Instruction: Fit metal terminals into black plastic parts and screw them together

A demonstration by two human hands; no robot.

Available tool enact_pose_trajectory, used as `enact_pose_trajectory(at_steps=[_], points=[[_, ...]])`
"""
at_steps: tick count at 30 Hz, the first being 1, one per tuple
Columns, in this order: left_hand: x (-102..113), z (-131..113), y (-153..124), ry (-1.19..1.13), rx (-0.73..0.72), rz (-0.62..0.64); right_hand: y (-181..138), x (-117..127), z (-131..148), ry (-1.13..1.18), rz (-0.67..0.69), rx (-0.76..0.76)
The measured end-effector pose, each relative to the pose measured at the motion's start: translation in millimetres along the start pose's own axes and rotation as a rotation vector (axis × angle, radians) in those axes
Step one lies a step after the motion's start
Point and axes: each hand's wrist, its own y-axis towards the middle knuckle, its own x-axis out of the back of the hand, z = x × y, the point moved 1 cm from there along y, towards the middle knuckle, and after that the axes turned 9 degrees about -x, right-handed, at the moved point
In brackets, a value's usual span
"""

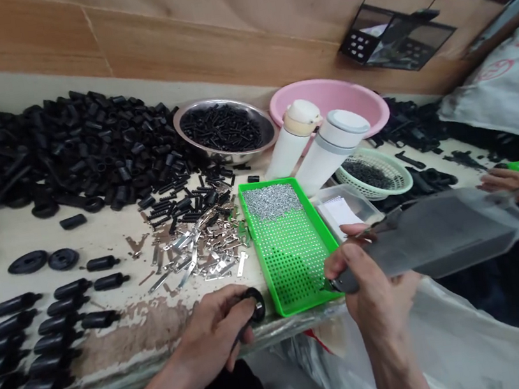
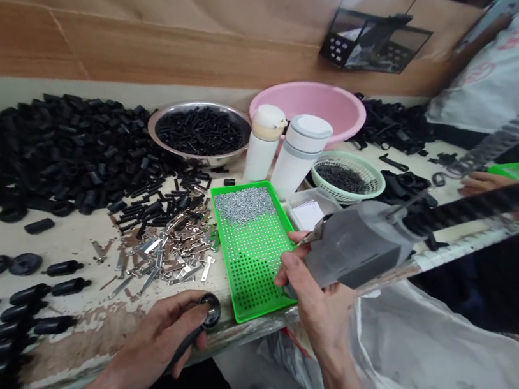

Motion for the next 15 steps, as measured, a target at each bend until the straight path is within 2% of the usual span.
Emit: enact_pose_trajectory(at_steps=[15], points=[[-0.1,1.3,-1.2,0.019,-0.013,0.02,-2.1,4.3,-7.0,0.046,0.009,-0.001]])
